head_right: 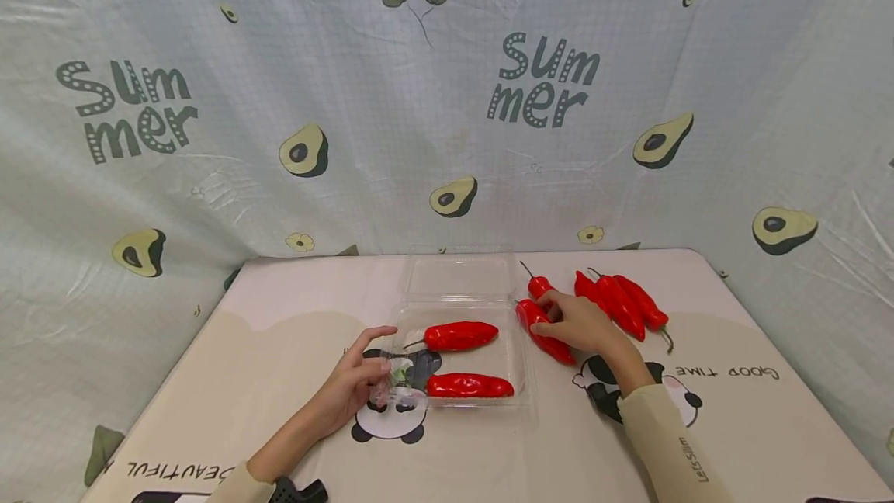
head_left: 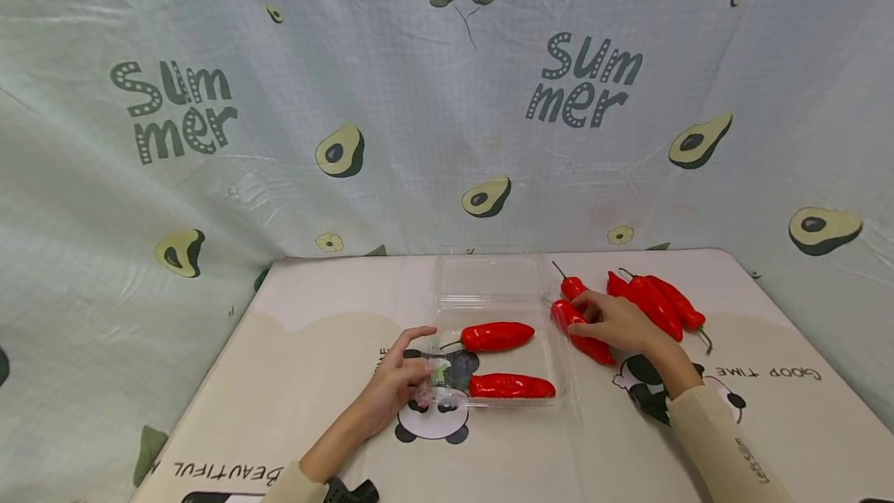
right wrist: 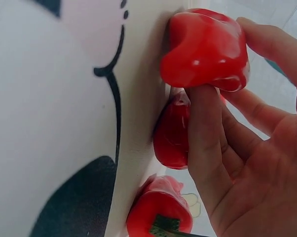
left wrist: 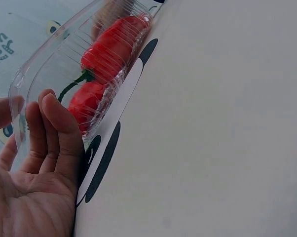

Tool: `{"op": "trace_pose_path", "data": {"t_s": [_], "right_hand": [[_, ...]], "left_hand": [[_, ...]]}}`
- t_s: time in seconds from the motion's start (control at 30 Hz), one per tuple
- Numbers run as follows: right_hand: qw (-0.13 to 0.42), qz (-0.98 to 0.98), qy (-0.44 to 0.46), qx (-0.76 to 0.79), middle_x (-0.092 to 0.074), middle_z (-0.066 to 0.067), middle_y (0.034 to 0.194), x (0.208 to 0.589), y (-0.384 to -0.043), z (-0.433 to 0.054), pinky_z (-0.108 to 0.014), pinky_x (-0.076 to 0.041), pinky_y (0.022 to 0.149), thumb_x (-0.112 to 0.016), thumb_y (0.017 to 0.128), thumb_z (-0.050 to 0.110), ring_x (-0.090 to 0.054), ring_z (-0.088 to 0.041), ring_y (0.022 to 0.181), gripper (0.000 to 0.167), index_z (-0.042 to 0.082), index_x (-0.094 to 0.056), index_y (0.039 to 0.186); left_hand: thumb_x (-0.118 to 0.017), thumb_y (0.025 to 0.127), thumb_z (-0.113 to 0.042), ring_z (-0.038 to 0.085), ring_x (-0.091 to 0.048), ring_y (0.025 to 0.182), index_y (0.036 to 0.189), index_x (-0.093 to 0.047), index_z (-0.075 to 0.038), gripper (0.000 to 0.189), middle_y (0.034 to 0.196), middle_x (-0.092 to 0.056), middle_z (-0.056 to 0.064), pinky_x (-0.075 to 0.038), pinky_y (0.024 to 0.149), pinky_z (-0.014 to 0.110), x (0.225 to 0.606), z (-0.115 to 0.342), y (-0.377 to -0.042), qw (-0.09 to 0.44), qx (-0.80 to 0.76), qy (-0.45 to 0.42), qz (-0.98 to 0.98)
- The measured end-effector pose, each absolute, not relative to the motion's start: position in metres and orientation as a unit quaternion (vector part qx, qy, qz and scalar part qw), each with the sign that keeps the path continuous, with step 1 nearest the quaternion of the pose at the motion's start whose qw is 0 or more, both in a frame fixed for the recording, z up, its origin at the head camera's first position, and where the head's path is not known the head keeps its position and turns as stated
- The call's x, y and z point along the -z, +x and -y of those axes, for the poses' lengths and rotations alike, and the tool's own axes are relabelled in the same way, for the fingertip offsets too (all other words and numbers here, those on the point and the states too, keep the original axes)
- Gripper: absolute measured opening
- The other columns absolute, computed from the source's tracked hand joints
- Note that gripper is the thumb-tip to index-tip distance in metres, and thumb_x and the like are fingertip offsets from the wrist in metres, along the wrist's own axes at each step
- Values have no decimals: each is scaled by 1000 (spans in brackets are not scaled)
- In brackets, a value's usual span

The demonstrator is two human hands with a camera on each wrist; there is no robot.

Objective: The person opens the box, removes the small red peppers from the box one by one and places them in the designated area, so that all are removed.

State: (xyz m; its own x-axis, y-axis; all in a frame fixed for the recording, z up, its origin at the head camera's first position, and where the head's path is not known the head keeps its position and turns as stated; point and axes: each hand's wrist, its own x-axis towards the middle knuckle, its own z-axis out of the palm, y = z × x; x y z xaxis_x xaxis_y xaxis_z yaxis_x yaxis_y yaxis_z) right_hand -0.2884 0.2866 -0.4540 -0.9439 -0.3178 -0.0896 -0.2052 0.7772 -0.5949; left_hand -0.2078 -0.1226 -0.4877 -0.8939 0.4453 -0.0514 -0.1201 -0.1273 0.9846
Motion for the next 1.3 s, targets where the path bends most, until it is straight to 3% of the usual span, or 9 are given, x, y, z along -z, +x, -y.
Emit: {"op": "trace_pose_path", "data": {"t_s": [1.3], "right_hand": [[85,-941,-135,298,-69,-8,104,449,-285,-282,-30,-58,69,-79,89,32,-60,-19,88,55,6,-59,133]], "left_hand": [[-53,102,-11,7,-54,64,158,-27,-14,61,69,-56,-10,-49,64,24,488,123,-209,196,-742,125,-629]]}}
